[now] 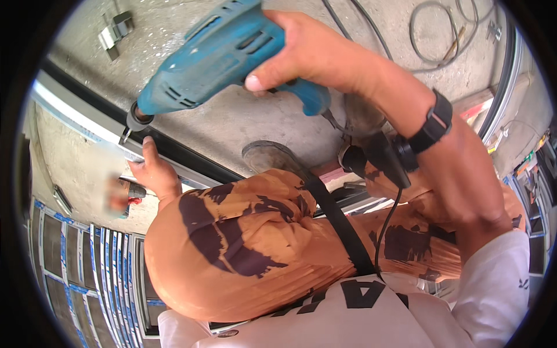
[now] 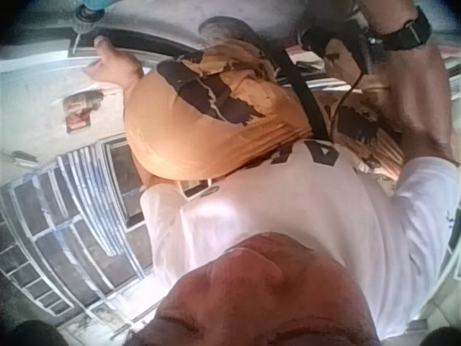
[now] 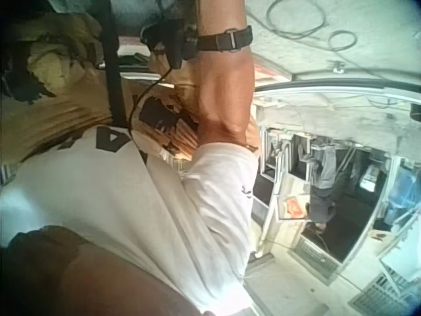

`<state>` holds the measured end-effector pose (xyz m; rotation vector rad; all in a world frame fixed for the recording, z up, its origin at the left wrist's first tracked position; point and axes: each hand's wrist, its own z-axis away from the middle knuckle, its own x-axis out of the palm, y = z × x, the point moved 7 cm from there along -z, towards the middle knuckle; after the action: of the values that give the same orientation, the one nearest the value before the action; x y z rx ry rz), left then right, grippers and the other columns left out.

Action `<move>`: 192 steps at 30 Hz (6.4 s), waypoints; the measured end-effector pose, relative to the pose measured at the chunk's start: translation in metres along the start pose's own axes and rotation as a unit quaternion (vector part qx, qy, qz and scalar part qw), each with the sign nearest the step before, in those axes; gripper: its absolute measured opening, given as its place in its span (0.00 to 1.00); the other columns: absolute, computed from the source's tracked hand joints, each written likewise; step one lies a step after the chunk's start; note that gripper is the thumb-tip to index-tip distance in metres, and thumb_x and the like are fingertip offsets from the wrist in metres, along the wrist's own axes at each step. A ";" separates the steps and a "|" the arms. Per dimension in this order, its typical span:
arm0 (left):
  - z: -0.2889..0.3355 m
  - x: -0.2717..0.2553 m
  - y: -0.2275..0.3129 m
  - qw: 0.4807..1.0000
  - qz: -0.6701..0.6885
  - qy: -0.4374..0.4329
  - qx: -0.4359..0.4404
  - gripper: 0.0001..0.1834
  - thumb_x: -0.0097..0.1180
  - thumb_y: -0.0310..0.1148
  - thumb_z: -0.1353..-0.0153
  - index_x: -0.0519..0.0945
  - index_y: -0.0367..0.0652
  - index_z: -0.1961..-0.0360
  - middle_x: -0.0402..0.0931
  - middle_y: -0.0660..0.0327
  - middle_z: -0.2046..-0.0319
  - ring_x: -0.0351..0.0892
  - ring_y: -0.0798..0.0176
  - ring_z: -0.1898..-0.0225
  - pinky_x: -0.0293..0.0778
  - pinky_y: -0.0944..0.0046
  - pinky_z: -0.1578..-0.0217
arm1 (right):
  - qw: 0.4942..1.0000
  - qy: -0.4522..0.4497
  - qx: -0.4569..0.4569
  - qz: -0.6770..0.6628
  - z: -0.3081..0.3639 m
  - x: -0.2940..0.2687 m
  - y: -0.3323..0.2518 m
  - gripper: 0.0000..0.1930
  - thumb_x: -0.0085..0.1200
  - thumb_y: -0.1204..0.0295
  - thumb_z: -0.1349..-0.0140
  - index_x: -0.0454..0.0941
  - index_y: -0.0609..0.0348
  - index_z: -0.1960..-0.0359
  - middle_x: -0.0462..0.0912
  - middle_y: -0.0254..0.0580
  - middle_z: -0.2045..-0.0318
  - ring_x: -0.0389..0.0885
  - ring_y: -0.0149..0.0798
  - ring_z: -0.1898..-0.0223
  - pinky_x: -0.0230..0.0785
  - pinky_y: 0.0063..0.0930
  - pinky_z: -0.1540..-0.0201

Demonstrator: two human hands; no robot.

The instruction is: Assemble a metal window frame by attaching corners and drilling holes.

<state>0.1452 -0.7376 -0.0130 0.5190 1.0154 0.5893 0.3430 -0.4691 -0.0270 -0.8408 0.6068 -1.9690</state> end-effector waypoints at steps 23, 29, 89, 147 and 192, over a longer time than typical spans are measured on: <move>0.004 -0.003 0.003 0.994 -0.102 0.021 -0.031 0.23 0.61 0.34 0.51 0.67 0.30 0.60 0.79 0.45 0.73 0.80 0.47 0.71 0.75 0.55 0.63 | 0.991 0.079 0.096 -0.045 0.011 0.004 -0.008 0.26 0.70 0.70 0.53 0.72 0.66 0.53 0.82 0.43 0.70 0.81 0.34 0.71 0.76 0.26 0.66; 0.003 -0.003 0.004 0.994 -0.107 0.012 -0.037 0.24 0.61 0.34 0.51 0.66 0.29 0.60 0.78 0.44 0.73 0.80 0.46 0.71 0.75 0.55 0.63 | 0.995 0.068 0.071 -0.022 0.003 0.007 -0.017 0.27 0.70 0.67 0.54 0.73 0.65 0.54 0.81 0.41 0.71 0.79 0.33 0.74 0.72 0.24 0.68; -0.007 -0.010 -0.004 0.993 -0.120 0.001 -0.007 0.22 0.61 0.35 0.49 0.68 0.31 0.59 0.78 0.42 0.70 0.79 0.38 0.66 0.74 0.52 0.61 | 0.995 0.032 0.090 -0.015 -0.016 0.039 -0.014 0.28 0.69 0.72 0.53 0.72 0.65 0.49 0.82 0.43 0.64 0.82 0.35 0.66 0.77 0.29 0.61; 0.190 0.521 0.825 0.389 -0.509 -0.476 0.602 0.21 0.60 0.36 0.52 0.79 0.35 0.58 0.82 0.44 0.64 0.82 0.42 0.60 0.76 0.51 0.55 | 0.336 0.641 -0.266 -0.637 0.397 -0.195 -0.287 0.21 0.62 0.82 0.52 0.72 0.65 0.54 0.80 0.42 0.70 0.81 0.36 0.73 0.75 0.29 0.69; 0.266 0.735 0.517 0.029 -0.484 -0.615 0.622 0.33 0.66 0.28 0.53 0.66 0.32 0.46 0.73 0.50 0.54 0.74 0.58 0.56 0.70 0.60 0.51 | -0.057 0.593 -0.422 -0.683 -0.004 -0.270 -0.068 0.27 0.66 0.78 0.54 0.72 0.63 0.48 0.83 0.39 0.67 0.80 0.31 0.68 0.74 0.26 0.59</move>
<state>0.5677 0.0990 -0.0223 1.1841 -0.5065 -2.1879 0.4064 -0.2013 -0.0699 -0.2858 -0.7392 0.7448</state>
